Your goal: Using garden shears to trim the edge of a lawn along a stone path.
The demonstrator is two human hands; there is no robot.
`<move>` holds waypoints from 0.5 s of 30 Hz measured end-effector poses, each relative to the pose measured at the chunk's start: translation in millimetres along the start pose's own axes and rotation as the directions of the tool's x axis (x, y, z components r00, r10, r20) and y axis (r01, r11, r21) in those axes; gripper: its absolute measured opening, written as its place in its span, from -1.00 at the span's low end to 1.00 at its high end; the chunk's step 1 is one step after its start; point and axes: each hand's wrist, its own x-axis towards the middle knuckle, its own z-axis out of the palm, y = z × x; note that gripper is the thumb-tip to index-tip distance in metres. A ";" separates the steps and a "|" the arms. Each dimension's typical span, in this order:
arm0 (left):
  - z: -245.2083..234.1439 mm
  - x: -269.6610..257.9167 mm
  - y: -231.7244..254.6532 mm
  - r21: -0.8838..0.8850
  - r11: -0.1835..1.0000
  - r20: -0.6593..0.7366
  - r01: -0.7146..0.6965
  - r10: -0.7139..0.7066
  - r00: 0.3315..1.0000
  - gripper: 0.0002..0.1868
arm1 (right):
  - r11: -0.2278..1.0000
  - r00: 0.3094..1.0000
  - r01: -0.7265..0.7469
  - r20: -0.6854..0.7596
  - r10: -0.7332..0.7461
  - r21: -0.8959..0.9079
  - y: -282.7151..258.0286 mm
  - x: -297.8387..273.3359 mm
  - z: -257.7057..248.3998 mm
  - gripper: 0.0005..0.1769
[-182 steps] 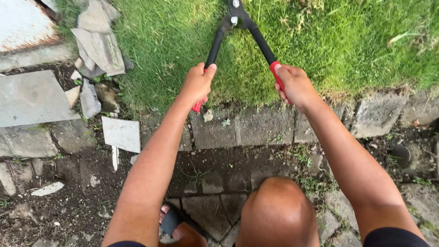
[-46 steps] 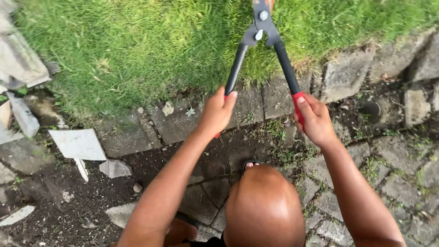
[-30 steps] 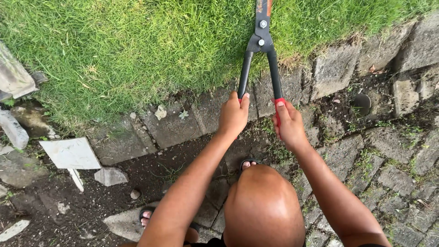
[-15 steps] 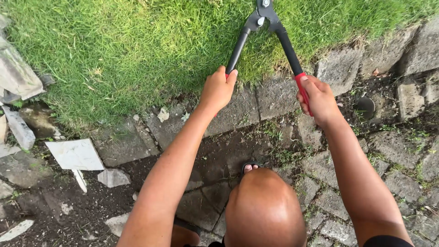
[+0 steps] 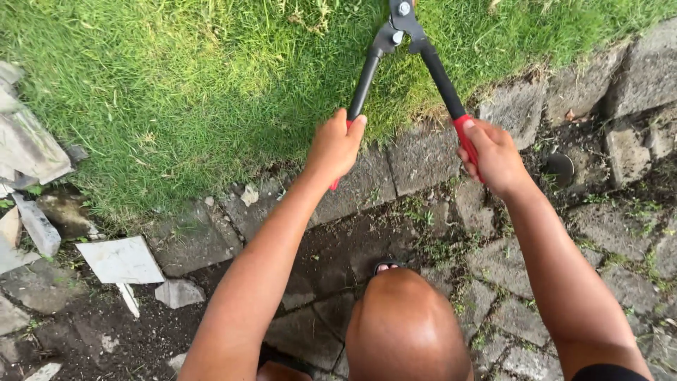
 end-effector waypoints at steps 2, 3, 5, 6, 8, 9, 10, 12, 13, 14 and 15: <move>-1.2 4.2 2.4 0.015 0.999 0.044 0.046 -0.047 0.998 -0.73 | 1.000 1.000 -0.010 0.014 0.010 -0.017 0.1 3.4 -3.7 -0.54; 0.3 6.2 2.9 0.063 0.996 0.024 0.060 -0.062 0.998 -0.71 | 0.999 0.999 -0.043 0.028 0.042 0.034 0.9 5.9 -3.1 -0.56; 6.2 17.6 6.5 0.111 0.992 -0.014 0.058 -0.056 0.998 -0.69 | 0.995 0.998 -0.049 0.041 0.046 0.085 -7.7 14.6 1.2 -0.57; 16.0 17.7 3.9 0.022 0.996 -0.012 0.091 -0.091 0.996 -0.69 | 0.992 0.995 -0.086 0.062 0.080 0.096 -9.3 12.3 6.6 -0.57; 37.7 15.1 1.9 -0.071 0.990 -0.005 0.124 -0.125 0.992 -0.68 | 0.987 0.990 -0.124 0.080 0.116 0.104 -6.9 7.0 24.6 -0.56; 49.5 12.1 2.9 -0.122 0.985 -0.063 0.118 -0.126 0.990 -0.67 | 0.989 0.995 -0.088 0.051 0.082 0.122 -3.3 3.9 37.0 -0.58; 59.2 15.5 8.1 -0.174 0.981 -0.128 0.092 -0.115 0.985 -0.67 | 0.990 0.999 -0.034 0.015 0.033 0.138 -3.9 5.6 47.4 -0.59; 58.8 17.0 4.0 -0.191 0.980 -0.127 0.048 -0.073 0.989 -0.68 | 0.994 0.999 -0.028 0.030 0.025 0.102 -7.2 3.8 44.8 -0.57; 58.0 15.1 -1.8 -0.206 0.978 -0.123 0.020 -0.046 0.991 -0.69 | 0.997 0.998 -0.035 0.054 0.031 0.070 -6.3 1.9 46.6 -0.56; 50.6 7.8 3.8 -0.205 0.978 -0.119 0.036 -0.062 0.991 -0.69 | 0.996 0.997 -0.049 0.064 0.044 0.071 -5.0 -0.2 47.8 -0.56; 43.2 0.6 10.1 -0.209 0.975 -0.064 0.079 -0.095 0.993 -0.69 | 0.990 0.996 -0.057 0.076 0.048 0.128 -4.0 -2.7 48.5 -0.56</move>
